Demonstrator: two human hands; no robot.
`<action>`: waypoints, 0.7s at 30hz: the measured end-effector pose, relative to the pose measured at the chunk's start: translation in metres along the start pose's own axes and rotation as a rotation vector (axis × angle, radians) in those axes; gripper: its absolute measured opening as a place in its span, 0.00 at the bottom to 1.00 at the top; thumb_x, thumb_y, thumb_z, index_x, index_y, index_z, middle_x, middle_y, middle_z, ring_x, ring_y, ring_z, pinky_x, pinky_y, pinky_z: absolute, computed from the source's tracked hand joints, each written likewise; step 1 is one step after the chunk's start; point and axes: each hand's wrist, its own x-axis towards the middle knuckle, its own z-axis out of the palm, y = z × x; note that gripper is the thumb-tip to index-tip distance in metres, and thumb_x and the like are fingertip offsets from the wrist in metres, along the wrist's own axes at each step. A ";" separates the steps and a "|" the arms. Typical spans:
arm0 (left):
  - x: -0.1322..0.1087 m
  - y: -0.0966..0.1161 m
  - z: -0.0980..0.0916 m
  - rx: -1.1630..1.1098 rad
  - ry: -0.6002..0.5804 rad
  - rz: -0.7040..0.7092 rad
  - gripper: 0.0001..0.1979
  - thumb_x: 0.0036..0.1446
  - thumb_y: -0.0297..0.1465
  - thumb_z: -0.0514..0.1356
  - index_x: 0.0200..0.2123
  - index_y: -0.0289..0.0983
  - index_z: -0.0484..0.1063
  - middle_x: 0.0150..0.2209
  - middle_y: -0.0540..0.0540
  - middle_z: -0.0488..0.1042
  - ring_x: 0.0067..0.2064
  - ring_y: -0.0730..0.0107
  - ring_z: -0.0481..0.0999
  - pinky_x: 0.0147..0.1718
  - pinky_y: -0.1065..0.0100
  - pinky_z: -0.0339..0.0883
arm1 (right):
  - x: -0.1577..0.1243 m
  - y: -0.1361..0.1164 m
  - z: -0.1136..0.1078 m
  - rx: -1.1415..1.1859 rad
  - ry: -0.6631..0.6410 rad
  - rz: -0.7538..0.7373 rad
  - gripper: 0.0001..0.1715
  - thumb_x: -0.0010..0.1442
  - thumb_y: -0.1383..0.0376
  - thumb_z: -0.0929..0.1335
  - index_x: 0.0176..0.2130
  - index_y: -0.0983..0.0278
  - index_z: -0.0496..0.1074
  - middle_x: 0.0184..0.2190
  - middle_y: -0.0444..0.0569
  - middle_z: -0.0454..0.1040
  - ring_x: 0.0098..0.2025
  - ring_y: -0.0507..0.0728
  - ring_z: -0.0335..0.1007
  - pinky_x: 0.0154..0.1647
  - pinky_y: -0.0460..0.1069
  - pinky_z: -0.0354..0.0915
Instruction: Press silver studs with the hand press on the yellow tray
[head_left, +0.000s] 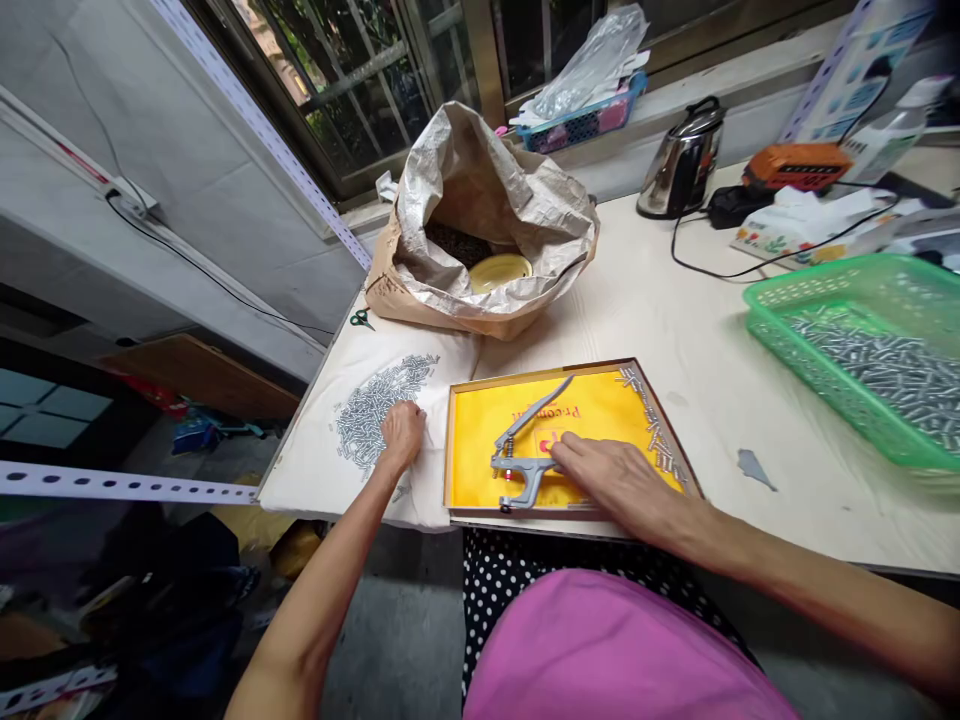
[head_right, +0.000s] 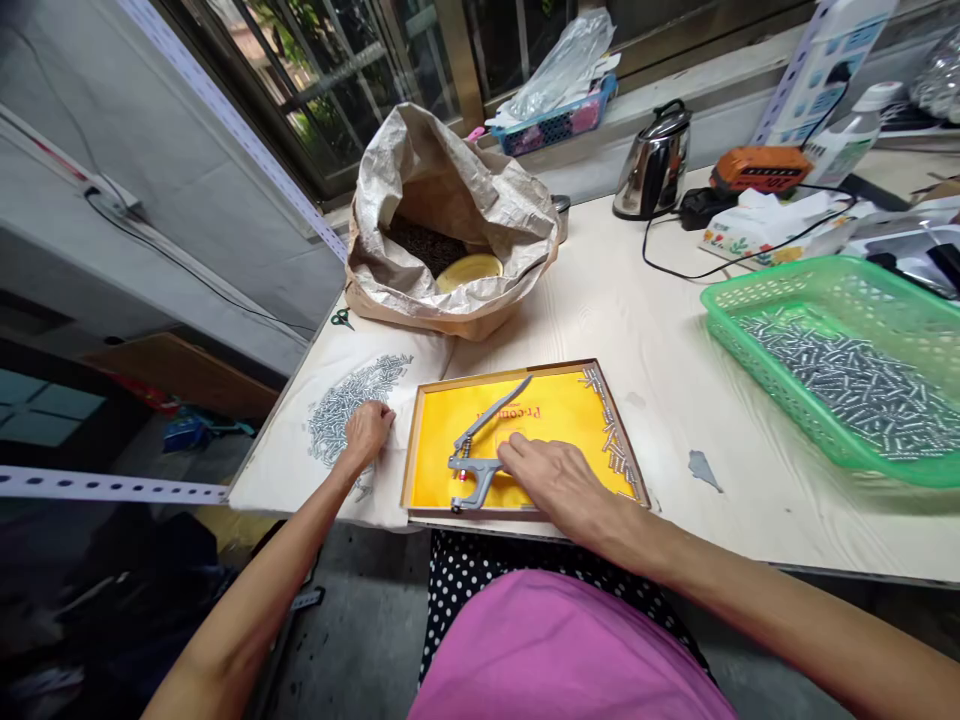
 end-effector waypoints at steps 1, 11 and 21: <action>0.000 0.001 0.000 0.007 -0.003 0.007 0.12 0.64 0.31 0.54 0.39 0.34 0.78 0.45 0.38 0.77 0.45 0.57 0.75 0.37 0.65 0.62 | 0.010 -0.006 0.004 0.015 -0.031 -0.001 0.09 0.68 0.72 0.58 0.41 0.60 0.64 0.40 0.47 0.70 0.37 0.55 0.67 0.33 0.50 0.54; -0.010 -0.005 -0.008 -0.107 0.136 0.123 0.11 0.62 0.27 0.52 0.37 0.33 0.75 0.41 0.38 0.77 0.44 0.59 0.75 0.40 0.65 0.65 | 0.007 0.006 -0.026 -0.012 -0.084 0.005 0.13 0.66 0.73 0.58 0.44 0.60 0.66 0.41 0.51 0.72 0.40 0.57 0.70 0.34 0.50 0.54; -0.061 0.037 -0.019 -1.065 -0.156 0.081 0.14 0.51 0.35 0.62 0.39 0.32 0.76 0.36 0.44 0.79 0.24 0.75 0.71 0.24 0.71 0.66 | 0.031 0.027 -0.003 -0.080 0.052 0.108 0.13 0.71 0.67 0.56 0.41 0.62 0.66 0.39 0.49 0.71 0.34 0.54 0.66 0.29 0.49 0.48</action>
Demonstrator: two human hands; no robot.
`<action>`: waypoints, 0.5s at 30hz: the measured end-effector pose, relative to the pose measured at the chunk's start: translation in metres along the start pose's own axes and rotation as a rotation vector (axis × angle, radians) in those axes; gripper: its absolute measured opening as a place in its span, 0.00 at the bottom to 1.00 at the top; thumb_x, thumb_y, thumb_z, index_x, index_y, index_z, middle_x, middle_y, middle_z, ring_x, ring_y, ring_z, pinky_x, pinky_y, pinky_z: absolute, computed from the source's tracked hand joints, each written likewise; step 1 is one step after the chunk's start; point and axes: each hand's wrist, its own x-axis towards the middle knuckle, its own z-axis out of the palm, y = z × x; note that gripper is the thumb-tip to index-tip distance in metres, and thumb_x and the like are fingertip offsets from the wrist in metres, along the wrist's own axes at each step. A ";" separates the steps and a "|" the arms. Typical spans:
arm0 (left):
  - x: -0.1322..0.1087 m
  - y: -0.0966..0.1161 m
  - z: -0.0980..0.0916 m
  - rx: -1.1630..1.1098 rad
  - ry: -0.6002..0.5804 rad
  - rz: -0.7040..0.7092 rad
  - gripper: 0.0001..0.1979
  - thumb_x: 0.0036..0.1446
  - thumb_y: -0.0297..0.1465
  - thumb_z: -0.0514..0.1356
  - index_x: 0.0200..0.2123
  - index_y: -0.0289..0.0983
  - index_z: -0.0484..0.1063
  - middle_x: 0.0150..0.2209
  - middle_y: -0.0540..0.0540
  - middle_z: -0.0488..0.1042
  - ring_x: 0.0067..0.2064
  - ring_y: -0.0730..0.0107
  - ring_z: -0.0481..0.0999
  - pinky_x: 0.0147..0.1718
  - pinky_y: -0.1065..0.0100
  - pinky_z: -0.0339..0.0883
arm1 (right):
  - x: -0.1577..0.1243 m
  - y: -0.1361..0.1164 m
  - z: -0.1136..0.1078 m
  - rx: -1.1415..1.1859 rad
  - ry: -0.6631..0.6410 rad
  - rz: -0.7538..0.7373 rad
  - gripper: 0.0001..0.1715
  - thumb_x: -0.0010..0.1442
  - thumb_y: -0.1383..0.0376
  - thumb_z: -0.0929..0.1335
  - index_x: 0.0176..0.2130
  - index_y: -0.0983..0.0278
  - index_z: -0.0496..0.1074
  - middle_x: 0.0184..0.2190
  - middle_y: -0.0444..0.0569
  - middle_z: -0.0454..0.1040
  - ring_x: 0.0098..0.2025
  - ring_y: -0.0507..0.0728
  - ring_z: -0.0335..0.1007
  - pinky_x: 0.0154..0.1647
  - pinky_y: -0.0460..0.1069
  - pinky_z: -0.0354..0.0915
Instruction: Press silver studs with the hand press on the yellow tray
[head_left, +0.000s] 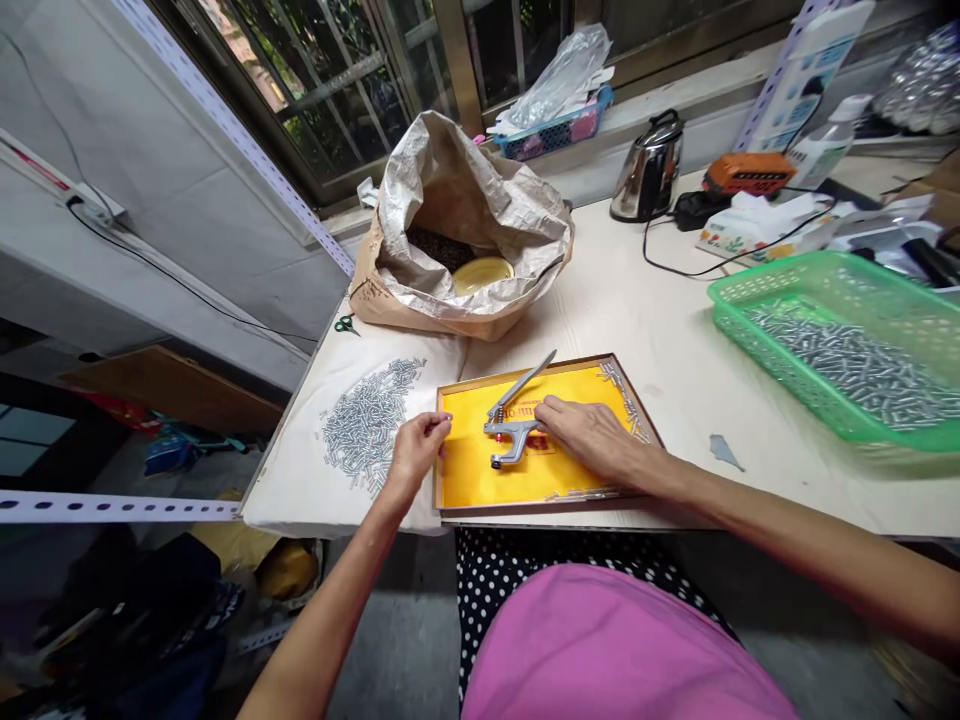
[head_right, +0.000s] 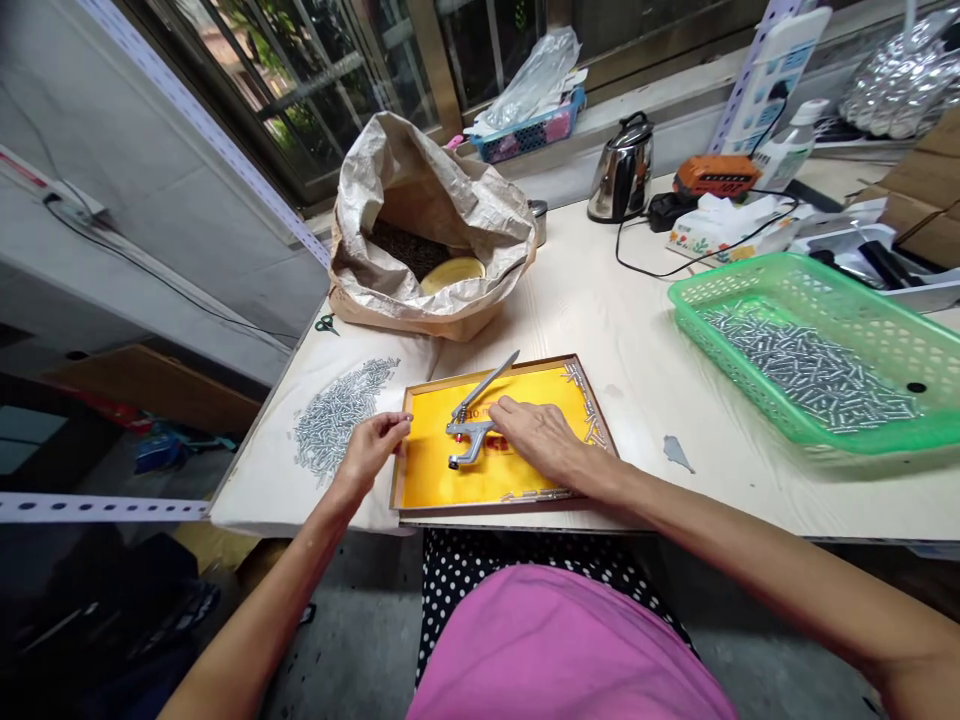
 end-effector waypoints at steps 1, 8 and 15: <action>-0.007 0.002 0.006 -0.064 -0.028 -0.024 0.15 0.49 0.36 0.64 0.37 0.32 0.76 0.33 0.45 0.78 0.24 0.75 0.71 0.24 0.72 0.66 | 0.006 0.000 0.008 0.019 -0.008 0.002 0.13 0.71 0.66 0.55 0.41 0.62 0.66 0.40 0.48 0.71 0.34 0.54 0.65 0.29 0.48 0.48; -0.029 0.002 0.035 -0.201 -0.110 -0.160 0.15 0.42 0.37 0.69 0.29 0.32 0.75 0.23 0.51 0.73 0.23 0.77 0.69 0.24 0.73 0.65 | 0.011 0.006 0.036 -0.029 0.069 -0.106 0.11 0.71 0.68 0.57 0.43 0.64 0.67 0.40 0.50 0.71 0.37 0.55 0.64 0.32 0.49 0.52; -0.024 -0.007 0.050 -0.165 -0.103 -0.196 0.14 0.43 0.37 0.70 0.26 0.32 0.75 0.18 0.52 0.70 0.20 0.78 0.66 0.22 0.74 0.62 | 0.007 0.006 0.043 -0.110 0.181 -0.232 0.12 0.72 0.67 0.57 0.41 0.64 0.67 0.35 0.49 0.70 0.35 0.56 0.63 0.33 0.50 0.54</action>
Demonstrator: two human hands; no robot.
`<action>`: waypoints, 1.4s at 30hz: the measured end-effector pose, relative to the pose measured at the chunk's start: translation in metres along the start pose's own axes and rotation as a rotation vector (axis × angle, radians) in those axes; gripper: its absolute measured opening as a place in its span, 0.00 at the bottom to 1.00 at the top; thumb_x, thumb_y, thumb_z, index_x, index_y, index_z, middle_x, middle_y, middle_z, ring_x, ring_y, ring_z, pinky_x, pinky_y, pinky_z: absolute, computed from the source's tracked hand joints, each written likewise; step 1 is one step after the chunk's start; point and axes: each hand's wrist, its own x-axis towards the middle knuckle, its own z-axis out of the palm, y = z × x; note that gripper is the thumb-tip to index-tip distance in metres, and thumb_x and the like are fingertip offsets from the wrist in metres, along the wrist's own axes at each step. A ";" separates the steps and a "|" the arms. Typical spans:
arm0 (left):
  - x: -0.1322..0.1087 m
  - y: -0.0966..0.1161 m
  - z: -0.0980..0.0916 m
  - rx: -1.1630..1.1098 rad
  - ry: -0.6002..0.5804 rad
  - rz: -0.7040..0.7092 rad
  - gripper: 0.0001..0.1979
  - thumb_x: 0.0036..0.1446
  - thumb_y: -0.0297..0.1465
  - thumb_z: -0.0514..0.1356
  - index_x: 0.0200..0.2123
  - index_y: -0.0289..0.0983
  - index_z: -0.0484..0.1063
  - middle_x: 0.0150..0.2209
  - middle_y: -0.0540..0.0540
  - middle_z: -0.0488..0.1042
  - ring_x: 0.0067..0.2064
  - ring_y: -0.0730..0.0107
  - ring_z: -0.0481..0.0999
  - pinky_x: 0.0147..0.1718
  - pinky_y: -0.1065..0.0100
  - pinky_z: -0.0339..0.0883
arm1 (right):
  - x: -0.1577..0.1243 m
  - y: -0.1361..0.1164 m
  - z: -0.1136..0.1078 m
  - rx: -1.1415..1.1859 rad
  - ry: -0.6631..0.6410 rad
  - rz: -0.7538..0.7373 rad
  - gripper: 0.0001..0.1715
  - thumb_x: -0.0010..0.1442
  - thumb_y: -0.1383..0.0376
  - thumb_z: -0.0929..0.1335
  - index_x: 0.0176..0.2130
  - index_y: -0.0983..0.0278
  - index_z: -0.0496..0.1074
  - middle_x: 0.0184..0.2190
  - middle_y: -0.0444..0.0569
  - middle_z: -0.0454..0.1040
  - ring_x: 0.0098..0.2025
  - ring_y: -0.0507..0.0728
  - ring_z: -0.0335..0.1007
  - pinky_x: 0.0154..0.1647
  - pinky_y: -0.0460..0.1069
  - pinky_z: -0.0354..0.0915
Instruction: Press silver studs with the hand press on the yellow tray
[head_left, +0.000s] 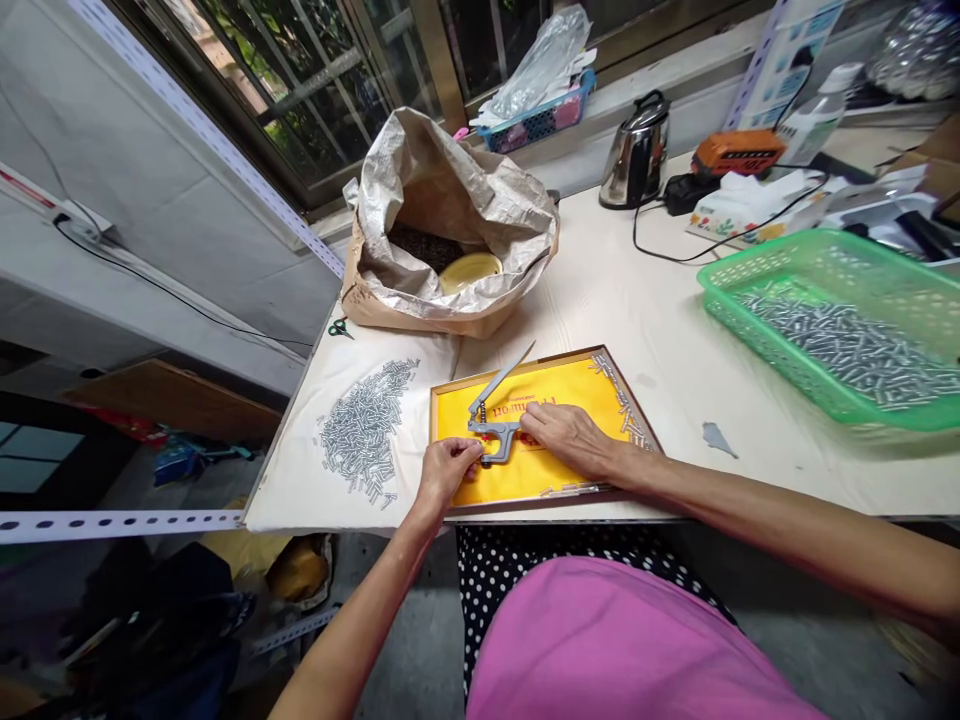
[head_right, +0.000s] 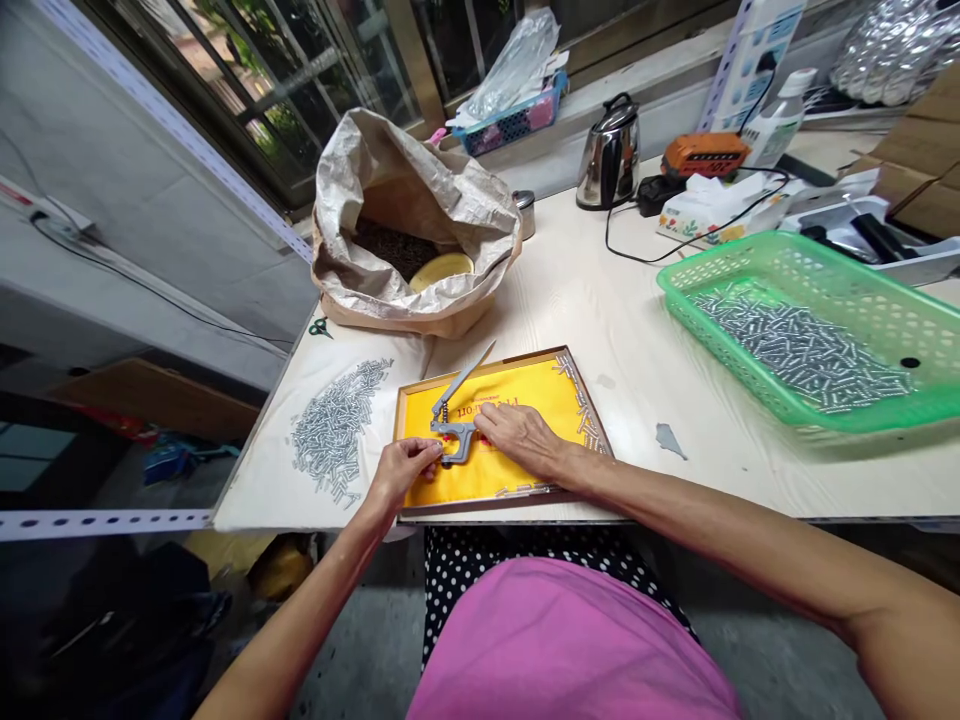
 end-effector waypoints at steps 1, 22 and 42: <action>0.001 0.000 0.001 0.006 0.001 -0.007 0.13 0.44 0.37 0.70 0.26 0.32 0.75 0.18 0.52 0.70 0.20 0.78 0.67 0.21 0.75 0.62 | 0.000 0.000 0.001 0.007 0.001 0.006 0.12 0.72 0.68 0.57 0.41 0.64 0.67 0.35 0.49 0.70 0.35 0.56 0.63 0.32 0.50 0.54; 0.018 0.018 -0.009 0.343 -0.314 -0.237 0.20 0.41 0.41 0.72 0.16 0.34 0.68 0.12 0.53 0.65 0.15 0.79 0.62 0.17 0.75 0.57 | 0.007 0.019 -0.013 0.090 -0.129 0.104 0.33 0.59 0.47 0.70 0.55 0.64 0.68 0.61 0.62 0.64 0.59 0.69 0.58 0.53 0.60 0.58; 0.000 0.024 -0.001 0.741 -0.090 0.114 0.17 0.52 0.41 0.67 0.21 0.35 0.71 0.24 0.47 0.72 0.29 0.66 0.74 0.31 0.67 0.66 | 0.022 0.037 -0.019 0.090 -0.223 0.021 0.47 0.55 0.46 0.72 0.63 0.68 0.61 0.50 0.61 0.69 0.49 0.66 0.61 0.49 0.58 0.55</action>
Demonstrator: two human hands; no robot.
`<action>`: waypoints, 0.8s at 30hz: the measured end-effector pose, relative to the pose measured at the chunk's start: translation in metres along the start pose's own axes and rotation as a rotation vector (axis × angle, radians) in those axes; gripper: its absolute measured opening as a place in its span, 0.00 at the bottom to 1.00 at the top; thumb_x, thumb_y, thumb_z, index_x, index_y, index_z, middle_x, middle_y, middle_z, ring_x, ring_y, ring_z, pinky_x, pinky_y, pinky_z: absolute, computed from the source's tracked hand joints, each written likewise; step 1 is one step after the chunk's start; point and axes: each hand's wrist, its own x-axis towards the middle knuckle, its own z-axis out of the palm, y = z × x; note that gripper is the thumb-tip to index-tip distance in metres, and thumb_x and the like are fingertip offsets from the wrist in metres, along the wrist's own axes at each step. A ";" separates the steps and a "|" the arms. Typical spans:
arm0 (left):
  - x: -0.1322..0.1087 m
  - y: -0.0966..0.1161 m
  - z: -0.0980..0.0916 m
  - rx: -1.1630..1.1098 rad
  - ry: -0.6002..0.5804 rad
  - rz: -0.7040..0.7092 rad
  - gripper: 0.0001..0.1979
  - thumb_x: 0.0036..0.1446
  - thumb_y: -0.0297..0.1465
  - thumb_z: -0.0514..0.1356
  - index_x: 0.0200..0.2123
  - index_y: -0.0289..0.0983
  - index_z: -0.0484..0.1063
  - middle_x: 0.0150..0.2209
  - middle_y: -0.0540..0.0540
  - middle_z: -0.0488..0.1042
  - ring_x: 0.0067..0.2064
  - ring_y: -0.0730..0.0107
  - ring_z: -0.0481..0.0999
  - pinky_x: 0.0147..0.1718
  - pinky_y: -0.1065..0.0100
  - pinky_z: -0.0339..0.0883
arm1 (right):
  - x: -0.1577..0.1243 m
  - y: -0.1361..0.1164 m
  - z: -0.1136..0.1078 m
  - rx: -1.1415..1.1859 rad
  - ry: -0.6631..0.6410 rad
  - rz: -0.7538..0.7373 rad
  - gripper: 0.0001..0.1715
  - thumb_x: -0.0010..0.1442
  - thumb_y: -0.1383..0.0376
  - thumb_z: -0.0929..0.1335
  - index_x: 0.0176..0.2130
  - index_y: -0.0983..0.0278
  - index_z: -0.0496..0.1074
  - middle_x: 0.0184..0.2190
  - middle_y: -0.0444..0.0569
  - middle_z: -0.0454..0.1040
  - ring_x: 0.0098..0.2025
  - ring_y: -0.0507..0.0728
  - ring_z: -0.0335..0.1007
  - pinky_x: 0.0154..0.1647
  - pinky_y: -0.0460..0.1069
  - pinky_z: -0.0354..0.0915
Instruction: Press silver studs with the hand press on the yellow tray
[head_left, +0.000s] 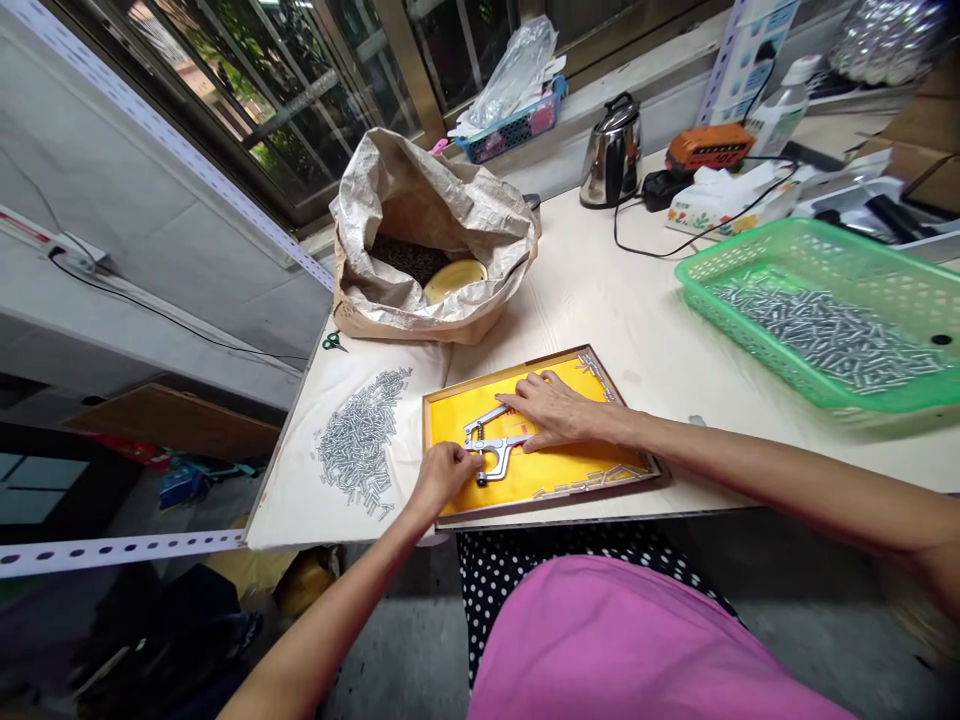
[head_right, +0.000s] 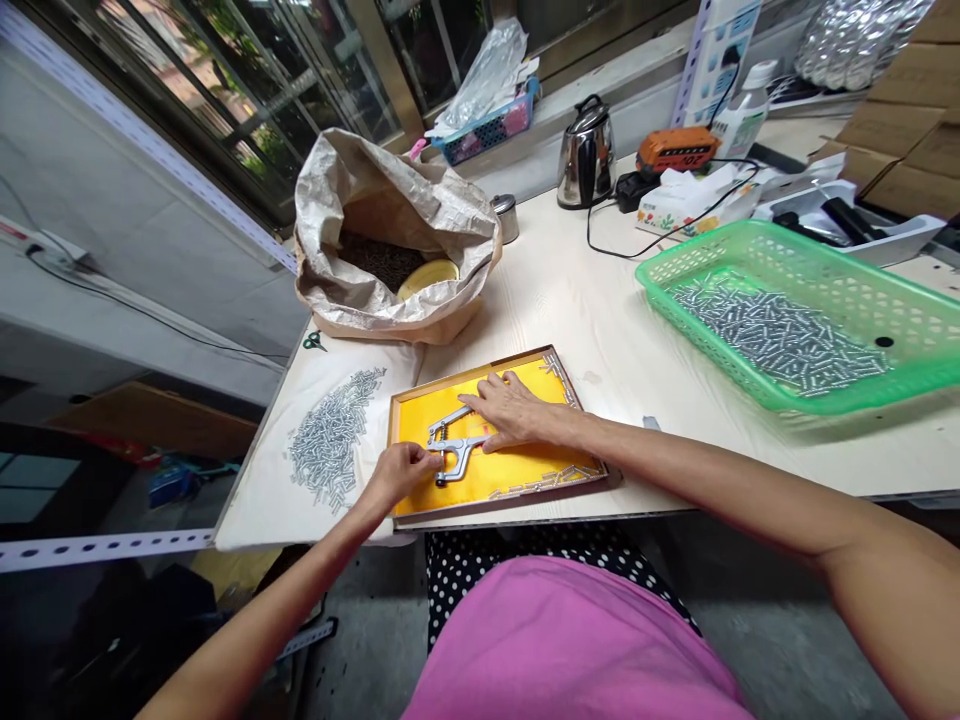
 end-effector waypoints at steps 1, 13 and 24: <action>-0.002 0.005 0.003 0.095 0.114 0.113 0.13 0.53 0.39 0.67 0.28 0.35 0.74 0.31 0.44 0.75 0.36 0.62 0.76 0.37 0.65 0.68 | -0.001 -0.002 0.000 0.009 0.007 -0.007 0.45 0.56 0.47 0.71 0.63 0.67 0.61 0.49 0.60 0.69 0.49 0.66 0.61 0.49 0.58 0.55; 0.030 0.038 0.015 0.555 -0.030 0.606 0.34 0.56 0.41 0.66 0.61 0.33 0.61 0.54 0.37 0.69 0.53 0.51 0.68 0.52 0.54 0.66 | -0.010 -0.012 -0.010 0.013 -0.091 0.118 0.42 0.52 0.49 0.75 0.56 0.72 0.67 0.48 0.61 0.71 0.49 0.66 0.64 0.48 0.56 0.60; 0.011 0.035 0.031 0.553 0.068 0.588 0.09 0.65 0.33 0.58 0.46 0.37 0.71 0.45 0.42 0.73 0.48 0.58 0.70 0.47 0.60 0.69 | -0.014 -0.030 0.009 -0.053 -0.041 0.081 0.11 0.68 0.64 0.64 0.42 0.69 0.73 0.39 0.56 0.74 0.43 0.60 0.66 0.42 0.52 0.59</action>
